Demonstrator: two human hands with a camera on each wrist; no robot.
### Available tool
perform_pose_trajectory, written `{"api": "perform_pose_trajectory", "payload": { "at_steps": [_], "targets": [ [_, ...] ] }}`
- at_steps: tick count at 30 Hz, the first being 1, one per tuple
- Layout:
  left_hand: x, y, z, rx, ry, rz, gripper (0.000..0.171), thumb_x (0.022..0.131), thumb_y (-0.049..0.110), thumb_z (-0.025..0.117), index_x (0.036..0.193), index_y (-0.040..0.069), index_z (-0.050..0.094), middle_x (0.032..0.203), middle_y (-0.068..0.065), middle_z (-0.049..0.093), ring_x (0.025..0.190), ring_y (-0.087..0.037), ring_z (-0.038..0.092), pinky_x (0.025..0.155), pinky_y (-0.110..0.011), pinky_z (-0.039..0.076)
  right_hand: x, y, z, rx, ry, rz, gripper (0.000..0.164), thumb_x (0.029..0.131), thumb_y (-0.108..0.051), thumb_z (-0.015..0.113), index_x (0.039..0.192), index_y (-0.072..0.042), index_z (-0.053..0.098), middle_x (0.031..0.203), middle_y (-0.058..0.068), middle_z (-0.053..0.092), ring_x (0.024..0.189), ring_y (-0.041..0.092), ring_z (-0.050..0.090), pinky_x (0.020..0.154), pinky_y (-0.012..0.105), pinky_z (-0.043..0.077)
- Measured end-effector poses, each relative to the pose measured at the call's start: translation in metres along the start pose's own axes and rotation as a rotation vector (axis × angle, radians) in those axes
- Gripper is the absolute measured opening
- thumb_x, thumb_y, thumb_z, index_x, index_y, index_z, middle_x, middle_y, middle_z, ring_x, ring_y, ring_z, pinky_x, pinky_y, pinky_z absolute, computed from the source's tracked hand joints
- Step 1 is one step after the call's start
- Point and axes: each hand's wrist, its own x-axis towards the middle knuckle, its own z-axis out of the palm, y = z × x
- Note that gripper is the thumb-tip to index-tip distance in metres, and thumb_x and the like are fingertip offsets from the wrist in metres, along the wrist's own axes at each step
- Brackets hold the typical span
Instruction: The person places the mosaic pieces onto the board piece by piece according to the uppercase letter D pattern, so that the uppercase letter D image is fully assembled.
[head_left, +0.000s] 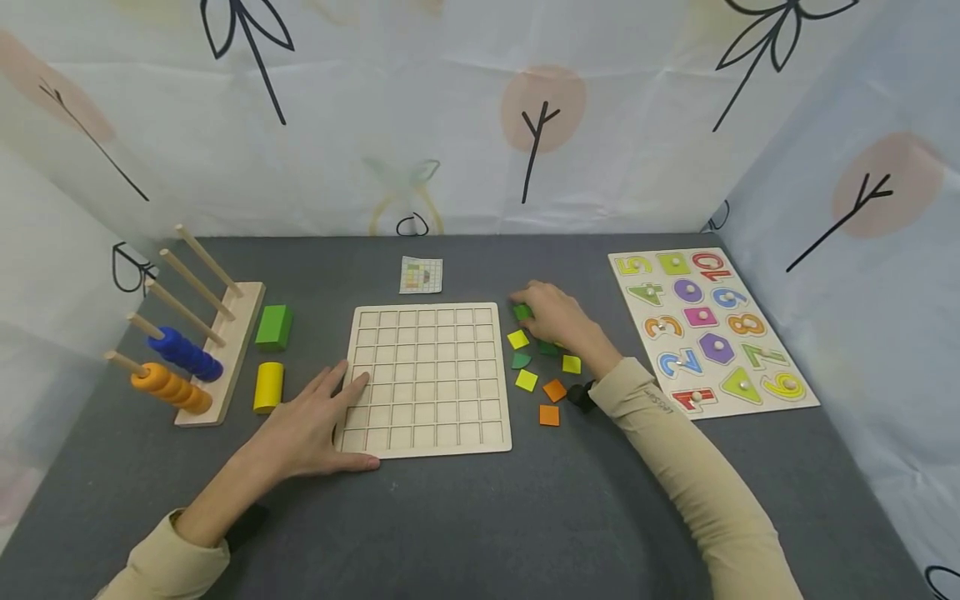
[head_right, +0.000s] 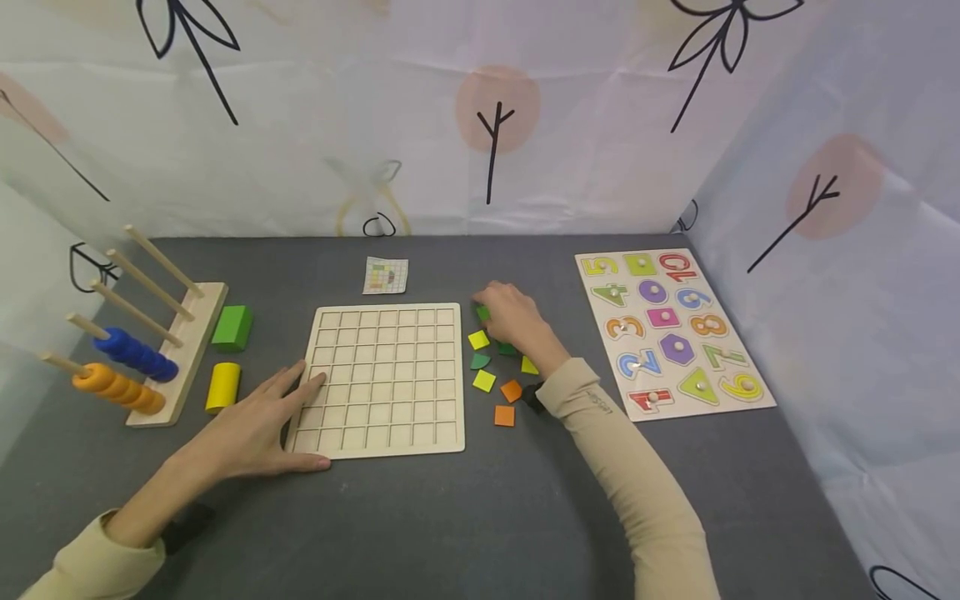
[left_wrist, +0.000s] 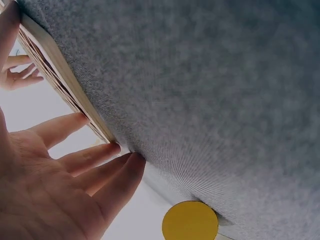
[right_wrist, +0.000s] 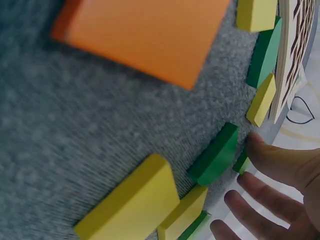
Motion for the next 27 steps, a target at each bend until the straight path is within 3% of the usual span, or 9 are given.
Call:
{"api": "perform_pose_trajectory", "payload": {
  "at_steps": [7, 16, 21, 27],
  "targets": [
    [0.001, 0.001, 0.001, 0.02, 0.009, 0.004, 0.114, 0.066, 0.073, 0.083, 0.15, 0.005, 0.05, 0.158, -0.033, 0.038, 0.139, -0.055, 0.045, 0.089, -0.066, 0.054, 0.0, 0.0, -0.001, 0.035, 0.022, 0.03, 0.034, 0.095, -0.005, 0.07, 0.128, 0.001, 0.069, 0.13, 0.021, 0.066, 0.121, 0.037, 0.063, 0.096, 0.047, 0.056],
    [0.001, 0.001, -0.001, 0.028, 0.013, 0.004, 0.112, 0.065, 0.074, 0.083, 0.15, 0.009, 0.051, 0.156, -0.032, 0.04, 0.137, -0.054, 0.047, 0.083, -0.064, 0.056, -0.001, -0.004, 0.002, 0.016, 0.087, -0.002, 0.02, 0.098, -0.014, 0.068, 0.112, -0.002, 0.077, 0.117, 0.017, 0.072, 0.101, 0.032, 0.068, 0.08, 0.044, 0.058],
    [0.001, 0.001, -0.002, 0.029, 0.016, 0.001, 0.112, 0.064, 0.073, 0.083, 0.151, 0.011, 0.051, 0.156, -0.031, 0.04, 0.137, -0.053, 0.048, 0.08, -0.064, 0.056, -0.001, -0.014, -0.001, 0.011, 0.129, -0.022, 0.023, 0.098, -0.016, 0.068, 0.114, -0.002, 0.077, 0.116, 0.017, 0.072, 0.094, 0.029, 0.068, 0.071, 0.038, 0.056],
    [0.003, 0.001, -0.001, 0.034, 0.017, 0.004, 0.111, 0.064, 0.075, 0.083, 0.151, 0.013, 0.051, 0.156, -0.031, 0.041, 0.136, -0.053, 0.048, 0.075, -0.063, 0.057, 0.002, -0.032, -0.005, 0.024, 0.138, -0.06, 0.024, 0.097, -0.017, 0.068, 0.116, -0.004, 0.077, 0.113, 0.015, 0.072, 0.086, 0.025, 0.065, 0.058, 0.03, 0.045]
  ]
}}
